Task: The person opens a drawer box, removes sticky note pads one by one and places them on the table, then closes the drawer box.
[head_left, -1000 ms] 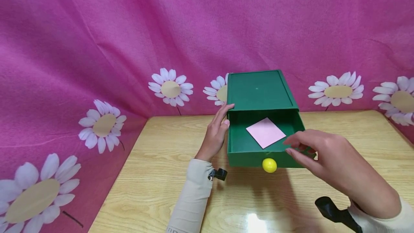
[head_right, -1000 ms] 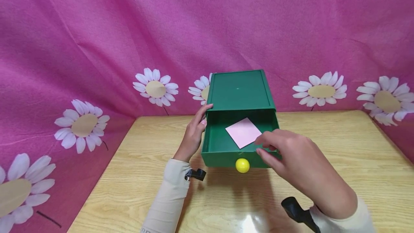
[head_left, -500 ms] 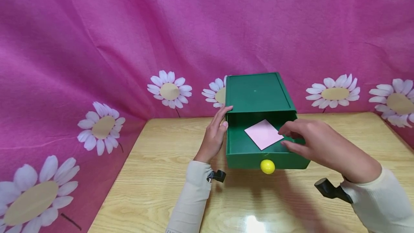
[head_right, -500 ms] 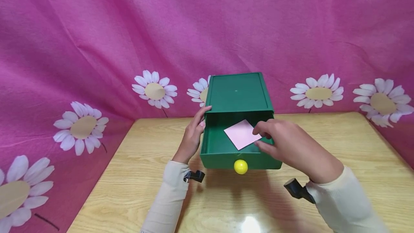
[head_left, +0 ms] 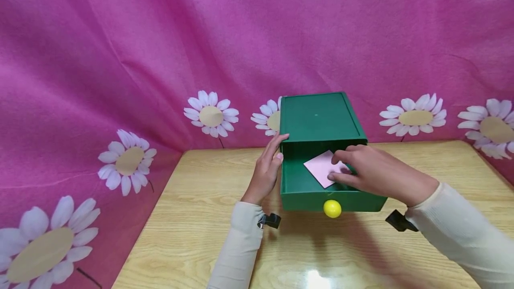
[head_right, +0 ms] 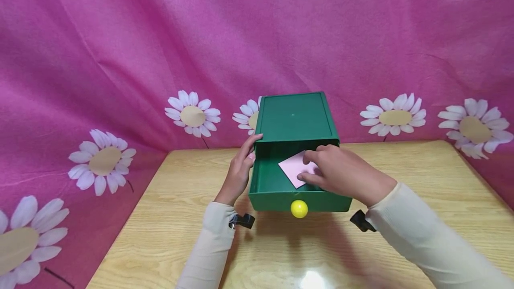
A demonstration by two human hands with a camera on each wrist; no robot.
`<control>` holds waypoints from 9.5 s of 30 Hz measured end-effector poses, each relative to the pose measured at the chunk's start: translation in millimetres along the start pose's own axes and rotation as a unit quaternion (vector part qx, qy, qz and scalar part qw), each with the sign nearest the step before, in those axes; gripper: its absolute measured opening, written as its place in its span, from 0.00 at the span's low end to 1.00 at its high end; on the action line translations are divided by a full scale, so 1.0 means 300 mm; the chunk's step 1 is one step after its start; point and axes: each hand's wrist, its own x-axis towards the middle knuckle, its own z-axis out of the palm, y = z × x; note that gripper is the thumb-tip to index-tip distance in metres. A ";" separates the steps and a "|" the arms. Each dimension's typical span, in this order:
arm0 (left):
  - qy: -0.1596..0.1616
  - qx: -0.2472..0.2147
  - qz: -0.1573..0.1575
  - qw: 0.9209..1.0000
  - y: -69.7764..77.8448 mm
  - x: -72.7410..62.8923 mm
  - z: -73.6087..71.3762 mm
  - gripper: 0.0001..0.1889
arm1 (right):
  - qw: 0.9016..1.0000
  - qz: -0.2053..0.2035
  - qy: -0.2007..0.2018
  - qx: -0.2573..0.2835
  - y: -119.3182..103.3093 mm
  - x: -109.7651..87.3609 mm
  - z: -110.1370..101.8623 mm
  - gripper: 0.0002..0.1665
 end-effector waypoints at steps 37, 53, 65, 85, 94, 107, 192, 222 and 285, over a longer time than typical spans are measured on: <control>0.003 0.007 0.006 1.000 -0.001 -0.001 0.001 0.25 | 0.993 -0.028 -0.016 -0.112 0.029 0.062 0.082 0.28; 0.006 0.001 0.016 1.000 -0.008 0.001 0.001 0.25 | 0.995 -0.034 -0.025 -0.093 0.041 0.065 0.075 0.16; 0.004 -0.001 0.016 1.000 -0.007 0.001 0.003 0.25 | 0.995 -0.012 -0.044 -0.089 0.041 0.074 0.068 0.22; 0.003 0.002 0.014 1.000 -0.006 0.001 0.001 0.24 | 0.998 -0.017 -0.014 -0.061 0.042 0.062 0.066 0.28; 0.006 0.007 0.018 1.000 -0.002 0.002 0.000 0.24 | 1.000 -0.017 -0.003 -0.021 0.036 0.050 0.047 0.29; 0.004 0.005 0.025 1.000 -0.011 0.002 0.004 0.24 | 0.999 -0.012 0.034 -0.014 0.027 0.010 0.001 0.28; 0.010 -0.005 -0.005 1.000 0.006 -0.006 0.012 0.26 | 0.938 0.215 0.272 -0.002 0.358 -0.442 0.051 0.33; -0.062 -0.127 0.019 0.990 0.009 0.033 -0.034 0.32 | 0.945 0.260 0.196 0.010 0.491 -0.462 0.158 0.36; -0.027 -0.124 -0.053 0.990 0.071 0.041 -0.016 0.20 | 0.905 0.423 0.021 0.029 0.647 -0.544 0.292 0.43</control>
